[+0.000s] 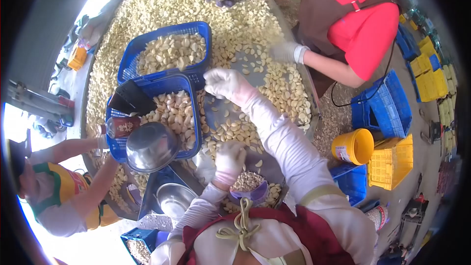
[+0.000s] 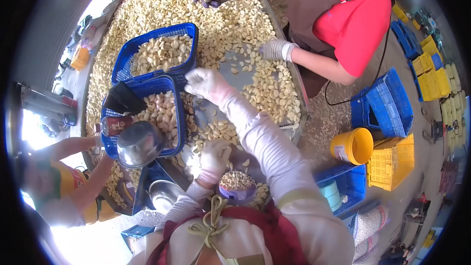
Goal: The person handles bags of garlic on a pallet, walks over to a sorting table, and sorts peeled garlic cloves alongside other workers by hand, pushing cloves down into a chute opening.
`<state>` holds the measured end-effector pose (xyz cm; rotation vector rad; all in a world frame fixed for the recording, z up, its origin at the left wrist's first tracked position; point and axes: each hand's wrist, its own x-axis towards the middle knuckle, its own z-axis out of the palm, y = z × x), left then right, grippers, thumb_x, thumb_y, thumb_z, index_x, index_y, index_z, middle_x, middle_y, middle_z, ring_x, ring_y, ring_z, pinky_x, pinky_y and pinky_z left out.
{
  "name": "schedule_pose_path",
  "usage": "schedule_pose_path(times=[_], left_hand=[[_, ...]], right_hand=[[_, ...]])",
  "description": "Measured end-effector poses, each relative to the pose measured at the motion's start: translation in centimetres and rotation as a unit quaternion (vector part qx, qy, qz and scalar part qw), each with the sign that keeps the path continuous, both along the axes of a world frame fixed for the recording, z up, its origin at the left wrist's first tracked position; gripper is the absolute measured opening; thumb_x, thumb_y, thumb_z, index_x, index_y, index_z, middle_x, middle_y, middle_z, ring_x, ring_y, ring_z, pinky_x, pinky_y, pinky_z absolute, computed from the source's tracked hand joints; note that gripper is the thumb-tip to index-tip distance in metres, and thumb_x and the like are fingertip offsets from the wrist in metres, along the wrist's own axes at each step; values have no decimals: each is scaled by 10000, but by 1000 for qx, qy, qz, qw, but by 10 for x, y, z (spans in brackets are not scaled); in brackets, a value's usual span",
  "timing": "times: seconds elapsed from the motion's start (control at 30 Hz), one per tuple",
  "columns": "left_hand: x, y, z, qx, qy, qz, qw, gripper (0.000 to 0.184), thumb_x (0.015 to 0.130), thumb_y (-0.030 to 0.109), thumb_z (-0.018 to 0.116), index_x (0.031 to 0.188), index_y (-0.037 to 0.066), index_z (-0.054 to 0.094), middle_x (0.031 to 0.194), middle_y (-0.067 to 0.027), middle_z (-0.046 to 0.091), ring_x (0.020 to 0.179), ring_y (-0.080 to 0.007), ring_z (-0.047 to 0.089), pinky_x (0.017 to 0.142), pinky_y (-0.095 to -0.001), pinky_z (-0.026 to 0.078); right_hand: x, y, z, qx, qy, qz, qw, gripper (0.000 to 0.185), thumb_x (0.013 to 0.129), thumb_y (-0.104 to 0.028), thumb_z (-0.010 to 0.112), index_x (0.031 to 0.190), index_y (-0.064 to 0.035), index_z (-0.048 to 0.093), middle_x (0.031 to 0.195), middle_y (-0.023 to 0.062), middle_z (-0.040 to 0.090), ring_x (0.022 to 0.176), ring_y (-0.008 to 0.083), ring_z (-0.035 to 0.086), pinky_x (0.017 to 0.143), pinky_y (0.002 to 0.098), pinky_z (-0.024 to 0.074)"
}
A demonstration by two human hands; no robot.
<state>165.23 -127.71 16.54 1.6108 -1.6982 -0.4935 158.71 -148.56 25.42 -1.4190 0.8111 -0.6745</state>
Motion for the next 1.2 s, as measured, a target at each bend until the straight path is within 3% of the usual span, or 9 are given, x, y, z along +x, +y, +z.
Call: schedule_pose_path(times=[0.1, 0.2, 0.43, 0.5, 0.63, 0.83, 0.93, 1.1, 1.2], left_hand=[[-13, 1, -1, 25, 48, -4, 999, 164, 840, 122, 711, 994, 87, 756, 1020, -137, 711, 951, -359, 672, 859, -451, 549], [-12, -2, -8, 44, 68, -7, 997, 179, 838, 116, 701, 1006, 93, 758, 1019, -136, 708, 969, -363, 664, 869, -453, 542], [-1, -3, -8, 80, 55, -30, 995, 237, 839, 131, 692, 1063, 88, 753, 1022, -148, 704, 997, -372, 652, 893, -462, 531], [-2, -1, -14, 90, 52, -26, 994, 242, 840, 136, 693, 1069, 85, 750, 1030, -152, 706, 1009, -374, 653, 900, -464, 530], [-3, -2, -14, 97, 49, -37, 993, 239, 846, 138, 692, 1070, 78, 748, 1052, -159, 709, 1020, -377, 654, 908, -461, 530], [6, 4, -13, 83, 76, -33, 993, 220, 835, 101, 714, 1046, 51, 751, 1053, -184, 714, 1002, -373, 667, 906, -438, 541], [27, 4, -15, 46, 49, 7, 998, 208, 842, 120, 727, 1045, 101, 767, 1072, -131, 717, 1004, -349, 665, 905, -436, 538], [48, -2, -21, 61, -125, 58, 989, 575, 795, 334, 814, 1320, 167, 648, 1304, -143, 611, 1117, -359, 629, 944, -475, 525], [25, -27, -3, 123, -280, 34, 951, 919, 729, 451, 855, 1520, 203, 458, 1449, -172, 492, 1184, -402, 589, 954, -529, 516]], right_hand=[[-28, -1, -54, -175, 420, 79, 887, 326, 885, -166, 764, 1184, -47, 717, 1186, 140, 701, 1022, 249, 704, 849, 388, 580], [-47, 17, -115, -363, 403, 21, 840, 336, 840, -219, 760, 1154, -105, 729, 1067, 136, 713, 961, 379, 702, 843, 488, 564], [-30, 12, -90, -190, 543, 129, 808, 169, 886, -193, 662, 982, -93, 760, 978, 148, 741, 914, 354, 726, 811, 464, 567], [-22, 16, -113, -322, 512, -115, 788, 163, 896, -147, 620, 928, -79, 765, 920, 139, 751, 884, 343, 738, 782, 451, 570], [-3, 3, -144, -291, 547, -144, 772, 167, 894, -144, 623, 938, -70, 767, 931, 129, 754, 883, 332, 742, 762, 451, 570], [-43, 2, -112, -397, 498, -40, 770, 158, 901, -147, 634, 923, -64, 767, 863, 122, 750, 827, 293, 741, 706, 388, 568], [-92, 1, -59, 3, 193, 43, 980, 193, 925, -201, 652, 947, -44, 762, 831, 95, 740, 782, 225, 724, 675, 323, 553], [-186, -10, -123, -433, 384, -251, 776, 478, 925, -402, 700, 1273, -78, 658, 1169, 102, 708, 1032, 277, 659, 879, 460, 540], [-108, 35, -64, -279, 630, -21, 724, 821, 923, -699, 566, 1580, -235, 398, 1630, 191, 329, 1501, 443, 277, 1217, 625, 159]])
